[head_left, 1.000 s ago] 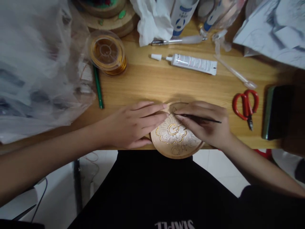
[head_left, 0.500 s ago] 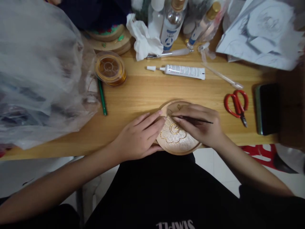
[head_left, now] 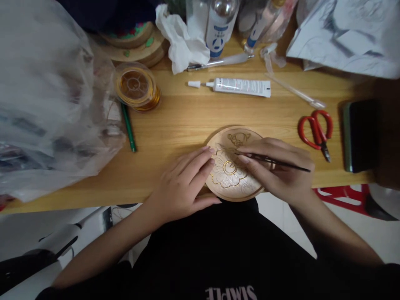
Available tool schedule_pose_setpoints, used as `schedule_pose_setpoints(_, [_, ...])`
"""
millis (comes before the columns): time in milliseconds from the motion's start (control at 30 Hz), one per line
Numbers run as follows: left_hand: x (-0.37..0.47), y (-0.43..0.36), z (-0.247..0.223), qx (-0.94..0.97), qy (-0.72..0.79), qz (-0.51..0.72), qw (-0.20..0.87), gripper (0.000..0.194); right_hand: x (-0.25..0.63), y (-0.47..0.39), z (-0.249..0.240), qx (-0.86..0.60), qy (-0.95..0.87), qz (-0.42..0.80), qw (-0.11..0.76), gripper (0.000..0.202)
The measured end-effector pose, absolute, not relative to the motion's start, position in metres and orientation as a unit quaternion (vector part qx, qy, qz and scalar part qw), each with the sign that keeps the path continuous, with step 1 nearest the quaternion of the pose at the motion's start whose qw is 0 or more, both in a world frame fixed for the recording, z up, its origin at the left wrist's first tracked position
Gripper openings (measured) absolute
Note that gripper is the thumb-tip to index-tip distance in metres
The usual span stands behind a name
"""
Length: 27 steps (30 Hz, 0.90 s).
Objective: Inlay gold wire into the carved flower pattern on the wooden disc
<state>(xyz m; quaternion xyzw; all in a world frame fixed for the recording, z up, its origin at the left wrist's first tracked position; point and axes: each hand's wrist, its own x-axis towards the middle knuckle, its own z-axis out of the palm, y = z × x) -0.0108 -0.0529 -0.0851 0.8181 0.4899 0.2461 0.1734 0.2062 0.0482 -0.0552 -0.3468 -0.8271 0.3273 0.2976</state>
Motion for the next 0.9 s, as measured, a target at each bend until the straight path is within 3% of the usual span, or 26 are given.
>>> schedule_pose_setpoints(167, [-0.011, -0.046, -0.075, 0.749, 0.525, 0.306, 0.265, 0.044, 0.213, 0.043, -0.055, -0.360, -0.822, 0.326, 0.296, 0.016])
schedule_pose_setpoints(267, [-0.010, -0.043, -0.070, 0.705, 0.576, 0.329, 0.250, 0.035, 0.215, 0.040, -0.055, -0.365, -0.816, 0.330, 0.302, 0.016])
schedule_pose_setpoints(467, [0.001, -0.048, -0.080, 0.774, 0.563, 0.274, 0.100, 0.052, 0.215, 0.032, -0.055, -0.390, -0.798, 0.337, 0.311, 0.014])
schedule_pose_setpoints(600, [0.010, -0.054, -0.089, 0.790, 0.565, 0.238, 0.024, 0.051, 0.210, 0.026, -0.058, -0.416, -0.779, 0.344, 0.318, 0.014])
schedule_pose_setpoints(900, [0.011, -0.053, -0.092, 0.787, 0.568, 0.238, 0.042, 0.050, 0.187, 0.015, -0.063, -0.469, -0.754, 0.333, 0.316, 0.013])
